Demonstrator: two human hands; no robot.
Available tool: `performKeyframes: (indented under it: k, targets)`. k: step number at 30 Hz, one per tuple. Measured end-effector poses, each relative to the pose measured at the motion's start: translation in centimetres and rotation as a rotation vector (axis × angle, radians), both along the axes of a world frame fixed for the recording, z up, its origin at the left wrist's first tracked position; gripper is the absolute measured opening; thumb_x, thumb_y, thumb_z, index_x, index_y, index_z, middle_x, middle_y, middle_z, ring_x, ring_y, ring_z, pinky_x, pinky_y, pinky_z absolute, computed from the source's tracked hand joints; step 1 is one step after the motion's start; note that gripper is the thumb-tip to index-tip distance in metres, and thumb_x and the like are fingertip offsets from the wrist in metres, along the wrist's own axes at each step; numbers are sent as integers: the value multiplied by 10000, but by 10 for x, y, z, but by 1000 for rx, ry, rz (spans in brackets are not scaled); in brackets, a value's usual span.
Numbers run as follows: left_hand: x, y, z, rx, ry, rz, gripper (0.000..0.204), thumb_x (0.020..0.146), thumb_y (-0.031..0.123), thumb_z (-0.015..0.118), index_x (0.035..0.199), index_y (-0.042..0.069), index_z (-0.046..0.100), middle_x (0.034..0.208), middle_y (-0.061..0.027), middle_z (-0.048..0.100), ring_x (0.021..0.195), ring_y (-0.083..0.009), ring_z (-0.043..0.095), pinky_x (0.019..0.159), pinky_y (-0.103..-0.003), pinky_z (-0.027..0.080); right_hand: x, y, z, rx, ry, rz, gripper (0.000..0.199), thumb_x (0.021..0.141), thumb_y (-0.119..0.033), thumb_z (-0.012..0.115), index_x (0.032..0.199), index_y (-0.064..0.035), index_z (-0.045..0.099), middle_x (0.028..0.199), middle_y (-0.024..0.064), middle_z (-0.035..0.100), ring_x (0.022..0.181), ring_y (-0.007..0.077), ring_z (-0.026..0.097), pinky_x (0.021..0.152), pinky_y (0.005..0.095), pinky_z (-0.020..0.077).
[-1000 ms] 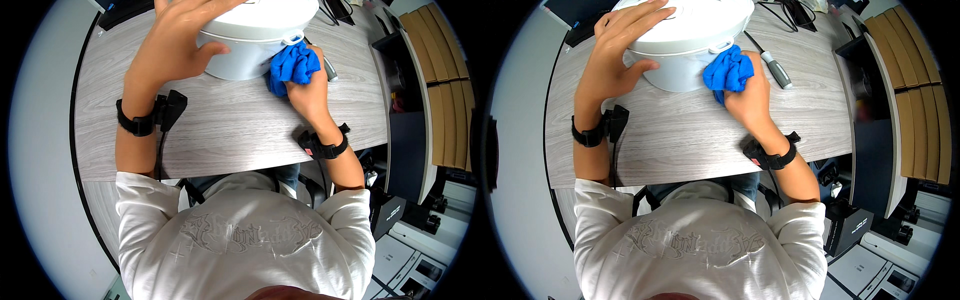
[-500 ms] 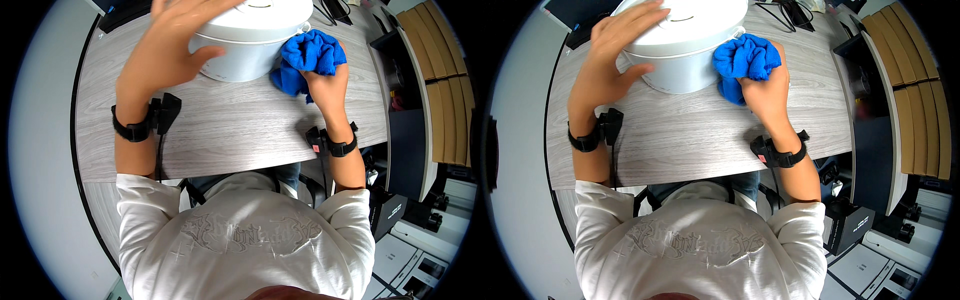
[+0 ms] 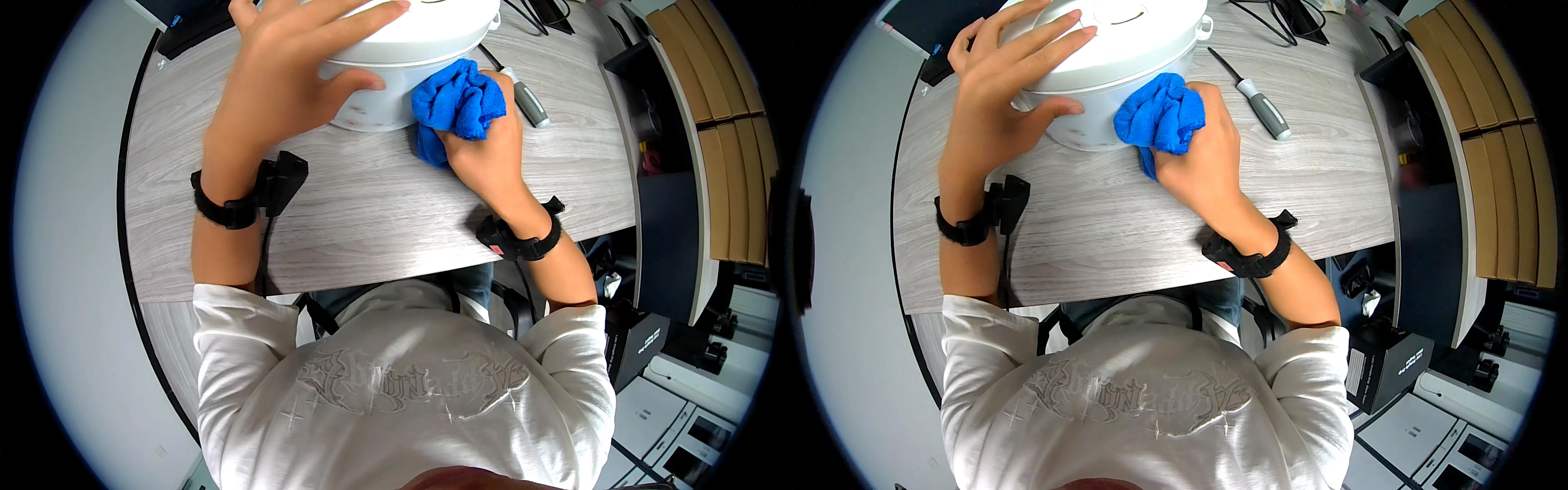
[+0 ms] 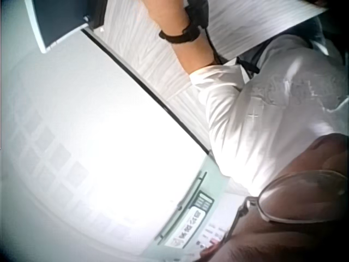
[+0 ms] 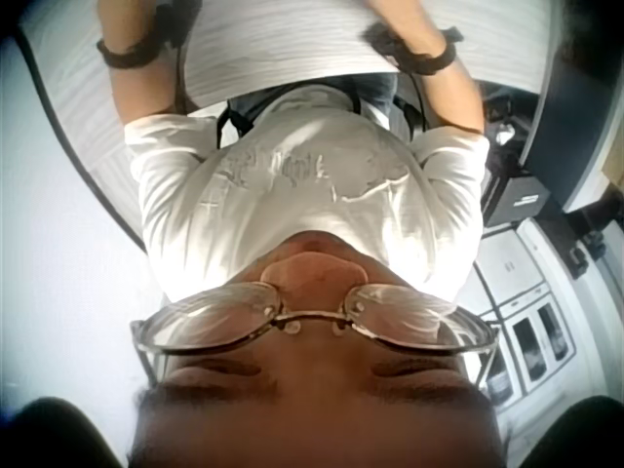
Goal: The person wipes the exterior of a white rice cooker with a blue cloth, then uses a screwdriver to remove screws from the lid and body. The lid is detached and set aside, and the person continues unscrewing components from the cooker's rim.
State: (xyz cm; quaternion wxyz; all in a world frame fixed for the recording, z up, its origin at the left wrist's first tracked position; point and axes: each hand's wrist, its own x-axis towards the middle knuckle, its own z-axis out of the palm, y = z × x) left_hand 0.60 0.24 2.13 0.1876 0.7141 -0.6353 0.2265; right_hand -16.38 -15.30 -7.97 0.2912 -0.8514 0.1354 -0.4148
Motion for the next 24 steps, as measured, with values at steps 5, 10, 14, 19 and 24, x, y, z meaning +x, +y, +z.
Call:
performKeyframes:
  k: [5, 10, 14, 19, 24]
  targets:
    - [-10, -3, -5, -2, -90, 37, 722, 551, 211, 922, 1240, 192, 709, 1293, -82, 677, 1288, -326, 514, 1073, -595, 237, -7, -3, 11, 212, 44, 20, 510, 665, -2, 808, 1110, -24, 561, 1016, 152, 654, 929, 322, 673, 806, 386, 537]
    - [-7, 2, 4, -111, 182, -100, 816, 563, 181, 933, 1329, 171, 654, 1468, -164, 531, 1367, -383, 438, 1120, -582, 227, -11, -40, 18, 269, -66, -53, 512, 722, -11, 833, 1146, -15, 546, 1008, 118, 677, 930, 219, 678, 821, 349, 566]
    - [4, 8, 8, 95, 184, 150, 907, 555, 115, 937, 1393, 135, 591, 1566, -253, 345, 1438, -464, 304, 1152, -592, 207, 0, -55, 9, 225, -107, -80, 464, 733, -37, 840, 1100, -23, 556, 1019, 115, 656, 924, 226, 672, 821, 359, 555]
    - [6, 6, 4, 7, 324, 23, 840, 554, 66, 919, 1338, 107, 620, 1502, -273, 400, 1403, -485, 337, 1155, -570, 262, 4, -31, 6, 150, -50, -68, 409, 745, -14, 820, 1066, -30, 568, 1028, 91, 635, 934, 205, 642, 858, 349, 524]
    - [-1, -2, 1, -88, 230, -18, 734, 501, 99, 929, 1192, 91, 683, 1379, -273, 482, 1300, -450, 449, 1095, -502, 369, 7, -21, 0, 53, -43, -82, 436, 726, -28, 771, 1096, -24, 540, 1028, 138, 625, 905, 296, 661, 801, 393, 533]
